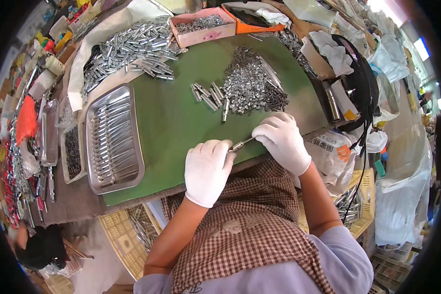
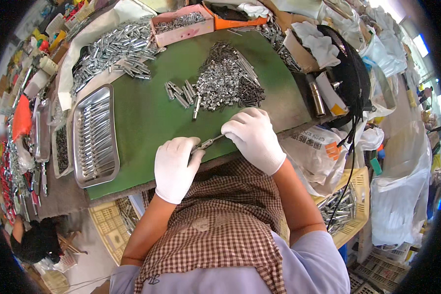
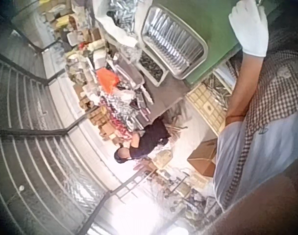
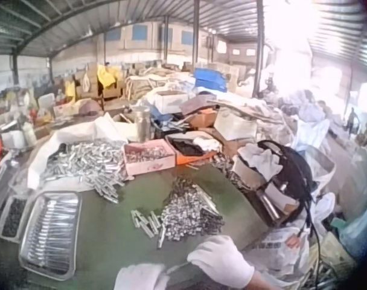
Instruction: The recorder uses their hands to insert a small pin into a cylindrical metal component repeatedly.
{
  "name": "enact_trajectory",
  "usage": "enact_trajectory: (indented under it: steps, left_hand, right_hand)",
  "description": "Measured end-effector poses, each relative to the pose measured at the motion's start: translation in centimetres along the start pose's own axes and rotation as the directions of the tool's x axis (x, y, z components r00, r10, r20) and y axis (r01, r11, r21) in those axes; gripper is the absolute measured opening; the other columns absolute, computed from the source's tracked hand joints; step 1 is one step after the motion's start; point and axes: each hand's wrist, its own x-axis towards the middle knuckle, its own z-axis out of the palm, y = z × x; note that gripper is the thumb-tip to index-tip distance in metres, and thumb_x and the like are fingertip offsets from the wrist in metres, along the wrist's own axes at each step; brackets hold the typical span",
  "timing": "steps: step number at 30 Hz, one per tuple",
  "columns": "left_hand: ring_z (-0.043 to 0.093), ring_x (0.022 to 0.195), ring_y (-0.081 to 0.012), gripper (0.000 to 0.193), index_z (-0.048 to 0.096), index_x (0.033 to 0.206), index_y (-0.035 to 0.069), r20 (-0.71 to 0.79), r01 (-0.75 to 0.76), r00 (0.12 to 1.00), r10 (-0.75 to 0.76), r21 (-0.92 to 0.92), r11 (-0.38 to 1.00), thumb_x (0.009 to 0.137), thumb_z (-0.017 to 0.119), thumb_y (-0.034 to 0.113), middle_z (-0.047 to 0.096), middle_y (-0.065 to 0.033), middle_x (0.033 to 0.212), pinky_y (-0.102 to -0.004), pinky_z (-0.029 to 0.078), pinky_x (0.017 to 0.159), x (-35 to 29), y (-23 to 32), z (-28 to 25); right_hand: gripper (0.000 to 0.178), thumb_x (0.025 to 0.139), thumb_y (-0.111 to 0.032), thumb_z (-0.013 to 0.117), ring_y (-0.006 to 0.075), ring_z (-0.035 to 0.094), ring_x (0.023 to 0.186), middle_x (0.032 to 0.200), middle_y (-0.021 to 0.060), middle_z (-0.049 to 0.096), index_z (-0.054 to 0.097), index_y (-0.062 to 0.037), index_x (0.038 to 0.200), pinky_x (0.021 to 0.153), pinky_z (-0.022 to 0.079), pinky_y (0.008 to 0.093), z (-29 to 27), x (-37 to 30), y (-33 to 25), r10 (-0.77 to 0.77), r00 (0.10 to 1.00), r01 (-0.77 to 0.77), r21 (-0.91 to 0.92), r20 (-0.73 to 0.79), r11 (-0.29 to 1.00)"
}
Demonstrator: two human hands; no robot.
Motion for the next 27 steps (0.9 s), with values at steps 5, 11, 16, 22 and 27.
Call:
enact_trajectory:
  steps: [5,11,16,22,27]
  left_hand:
    - [0.064,0.080,-0.0313,0.014,0.069,0.092,0.011,-0.003,-0.059,0.998,0.059,-0.023,0.998,0.080,0.077,0.013,0.067,-0.0073,0.088,-0.0445,0.048,0.074,0.1,-0.1,-0.3]
    - [0.064,0.079,-0.0309,0.013,0.068,0.090,0.012,-0.056,-0.076,0.996,0.074,-0.030,0.997,0.080,0.077,0.012,0.066,-0.0069,0.087,-0.0438,0.047,0.073,0.0,-0.2,-0.1]
    - [0.063,0.076,-0.0292,0.013,0.067,0.088,0.012,-0.058,-0.079,0.995,0.080,0.007,0.997,0.079,0.076,0.013,0.064,-0.0059,0.085,-0.0430,0.047,0.069,0.0,-0.3,0.2]
    - [0.063,0.076,-0.0313,0.018,0.065,0.089,0.012,-0.071,-0.071,0.995,0.067,-0.050,0.996,0.077,0.078,0.010,0.066,-0.0073,0.086,-0.0438,0.048,0.070,-0.1,-0.4,0.4]
    - [0.063,0.077,-0.0318,0.019,0.065,0.090,0.011,-0.073,-0.080,0.995,0.075,-0.072,0.994,0.076,0.078,0.010,0.066,-0.0082,0.086,-0.0442,0.047,0.071,0.2,-0.3,0.2]
  right_hand:
    - [0.014,0.078,-0.012,0.076,0.0268,0.063,0.094,0.090,0.0000,0.066,0.070,-0.0182,0.088,0.088,0.048,0.0420,0.6,0.2,-0.5,-0.016,0.995,0.016,0.001,-0.096,1.000]
    - [0.009,0.078,-0.006,0.076,0.0305,0.065,0.093,0.093,0.0078,0.071,0.072,-0.0103,0.086,0.085,0.050,0.0421,-1.6,-1.4,2.8,0.376,0.865,-0.372,0.080,-0.332,0.925]
    - [0.008,0.079,-0.010,0.075,0.0324,0.064,0.093,0.092,0.0078,0.070,0.073,-0.0120,0.086,0.085,0.049,0.0434,-1.0,-0.8,3.4,0.322,0.903,-0.344,-0.032,-0.285,0.938]
    - [0.003,0.087,-0.013,0.067,0.0340,0.063,0.093,0.095,0.0092,0.068,0.067,-0.0120,0.089,0.085,0.047,0.0458,-0.9,0.1,3.3,0.264,0.954,-0.296,-0.302,-0.142,0.906]
    - [0.011,0.087,-0.009,0.066,0.0317,0.064,0.094,0.095,0.0089,0.068,0.062,-0.0107,0.097,0.086,0.048,0.0449,-1.1,0.3,-0.6,0.109,0.994,-0.109,-0.063,0.008,0.992]
